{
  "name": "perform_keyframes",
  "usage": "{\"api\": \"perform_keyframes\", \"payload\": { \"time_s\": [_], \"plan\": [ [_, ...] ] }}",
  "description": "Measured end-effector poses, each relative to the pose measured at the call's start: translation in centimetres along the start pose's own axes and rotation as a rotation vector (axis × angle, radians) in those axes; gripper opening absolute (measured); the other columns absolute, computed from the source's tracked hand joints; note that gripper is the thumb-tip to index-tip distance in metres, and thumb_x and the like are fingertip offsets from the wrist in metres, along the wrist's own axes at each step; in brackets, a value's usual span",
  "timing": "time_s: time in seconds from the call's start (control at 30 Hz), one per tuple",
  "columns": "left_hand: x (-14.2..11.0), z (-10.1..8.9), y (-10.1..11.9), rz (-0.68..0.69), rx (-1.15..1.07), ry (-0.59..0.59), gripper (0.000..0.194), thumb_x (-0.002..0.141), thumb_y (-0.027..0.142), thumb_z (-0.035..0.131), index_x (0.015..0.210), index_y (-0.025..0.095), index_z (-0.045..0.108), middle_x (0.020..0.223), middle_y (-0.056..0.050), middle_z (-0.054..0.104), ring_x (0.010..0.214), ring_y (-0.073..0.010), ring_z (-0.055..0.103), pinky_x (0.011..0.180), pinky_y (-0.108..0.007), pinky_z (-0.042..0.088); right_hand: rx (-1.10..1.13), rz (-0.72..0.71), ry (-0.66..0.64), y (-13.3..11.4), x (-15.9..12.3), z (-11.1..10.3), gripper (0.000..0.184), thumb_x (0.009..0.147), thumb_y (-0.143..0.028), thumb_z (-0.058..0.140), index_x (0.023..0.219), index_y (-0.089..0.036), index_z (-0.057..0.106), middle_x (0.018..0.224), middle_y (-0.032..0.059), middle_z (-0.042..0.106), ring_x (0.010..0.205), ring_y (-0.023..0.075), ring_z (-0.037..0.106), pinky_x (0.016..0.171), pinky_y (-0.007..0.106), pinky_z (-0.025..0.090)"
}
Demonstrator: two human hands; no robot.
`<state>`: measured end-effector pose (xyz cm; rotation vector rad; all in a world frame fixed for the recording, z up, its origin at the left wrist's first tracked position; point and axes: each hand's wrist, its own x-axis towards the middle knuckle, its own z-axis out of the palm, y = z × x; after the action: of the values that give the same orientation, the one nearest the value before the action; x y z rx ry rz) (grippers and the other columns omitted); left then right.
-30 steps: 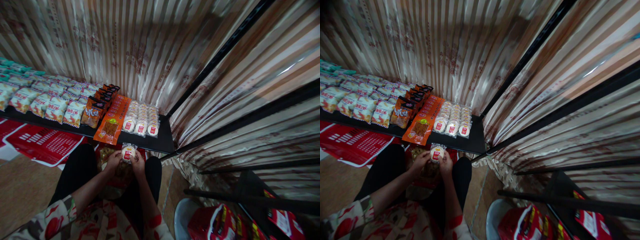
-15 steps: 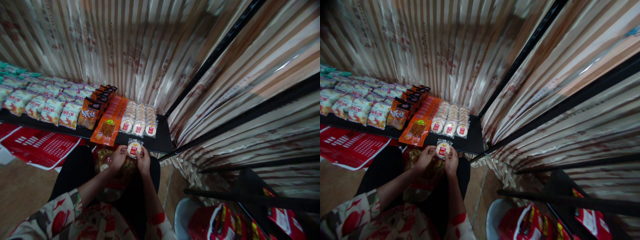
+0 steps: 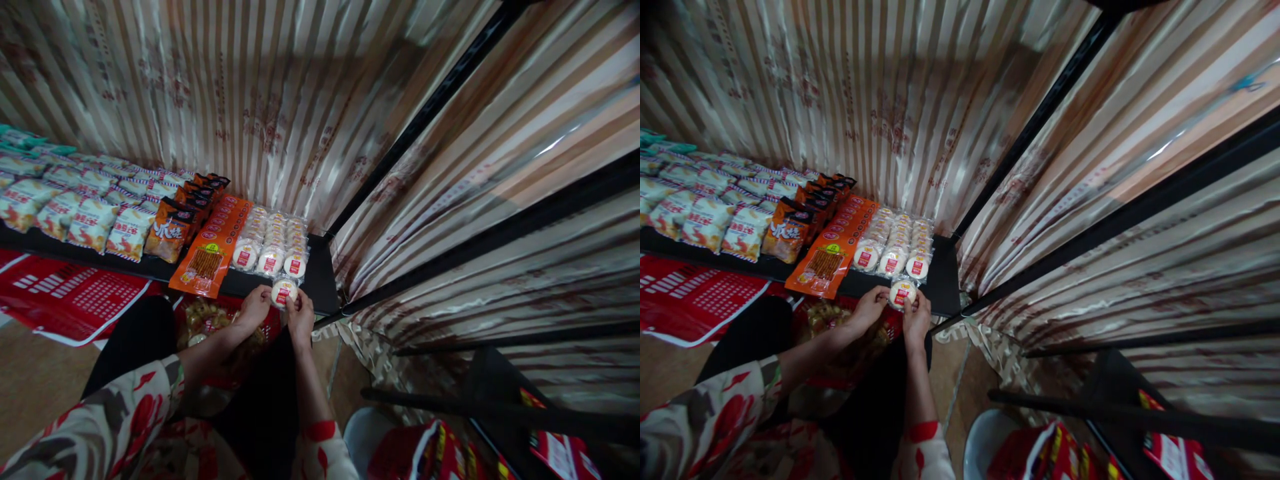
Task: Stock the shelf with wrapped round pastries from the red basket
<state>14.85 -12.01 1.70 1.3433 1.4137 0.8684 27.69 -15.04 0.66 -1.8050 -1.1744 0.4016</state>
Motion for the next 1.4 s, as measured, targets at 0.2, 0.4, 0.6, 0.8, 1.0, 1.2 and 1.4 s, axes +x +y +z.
{"api": "perform_keyframes", "payload": {
  "time_s": [0.2,0.4,0.6,0.8,1.0,1.2,1.4],
  "plan": [
    [1.1,1.3,1.1,-0.017,0.033,-0.037,0.027,0.070,0.007,0.050,0.090,0.019,0.063,0.089,-0.003,0.065,0.084,-0.0135,0.058,0.079,-0.024,0.043,-0.056,0.013,0.021,0.5,1.4,-0.6,0.041,0.075,-0.036,0.053,0.107,-0.011,0.059,0.094,0.0100,0.055,0.070,0.0146,0.058,0.071,0.027,0.047],
    [2.0,2.1,2.2,0.011,0.164,-0.034,0.028,0.071,0.008,0.049,0.094,0.017,0.064,0.092,-0.006,0.063,0.085,-0.0145,0.056,0.078,-0.024,0.042,-0.070,0.028,0.023,0.9,2.9,-0.8,0.040,0.075,-0.035,0.053,0.106,-0.012,0.060,0.093,0.0093,0.054,0.070,0.0145,0.058,0.070,0.026,0.047],
    [2.7,2.5,3.4,-0.035,0.239,-0.024,0.031,0.073,0.009,0.047,0.098,0.018,0.065,0.098,-0.008,0.062,0.090,-0.0168,0.055,0.081,-0.025,0.040,-0.103,0.016,0.048,1.0,4.1,-1.0,0.037,0.074,-0.033,0.055,0.103,-0.011,0.062,0.089,0.0094,0.057,0.067,0.0147,0.057,0.068,0.026,0.046],
    [3.6,3.0,3.6,-0.012,0.202,-0.031,0.032,0.076,0.011,0.045,0.101,0.018,0.064,0.104,-0.009,0.063,0.099,-0.0195,0.054,0.087,-0.028,0.038,-0.127,-0.002,0.050,1.5,5.3,-0.6,0.035,0.074,-0.033,0.055,0.102,-0.013,0.062,0.089,0.0089,0.058,0.067,0.0149,0.056,0.068,0.026,0.045],
    [4.2,3.7,3.3,-0.012,0.108,-0.048,0.033,0.075,0.012,0.046,0.103,0.018,0.062,0.092,-0.007,0.066,0.086,-0.0174,0.057,0.080,-0.027,0.042,-0.155,-0.004,0.056,1.2,6.3,-0.5,0.032,0.073,-0.030,0.056,0.099,-0.012,0.062,0.085,0.0081,0.058,0.065,0.0147,0.054,0.067,0.026,0.044],
    [4.8,4.4,2.8,-0.043,-0.016,-0.072,0.037,0.073,0.012,0.046,0.107,0.019,0.060,0.079,-0.004,0.065,0.075,-0.0145,0.057,0.070,-0.024,0.045,-0.160,-0.004,0.041,1.1,7.1,-0.3,0.033,0.074,-0.029,0.054,0.101,-0.011,0.061,0.086,0.0092,0.059,0.066,0.0148,0.055,0.066,0.026,0.044],
    [5.3,4.8,2.5,-0.056,-0.074,-0.073,0.038,0.073,0.013,0.047,0.109,0.019,0.058,0.078,-0.004,0.064,0.074,-0.0140,0.057,0.068,-0.023,0.045,-0.135,-0.012,0.040,1.7,7.8,0.2,0.033,0.074,-0.031,0.055,0.101,-0.013,0.062,0.087,0.0079,0.059,0.064,0.0132,0.054,0.066,0.024,0.043]
  ]
}}
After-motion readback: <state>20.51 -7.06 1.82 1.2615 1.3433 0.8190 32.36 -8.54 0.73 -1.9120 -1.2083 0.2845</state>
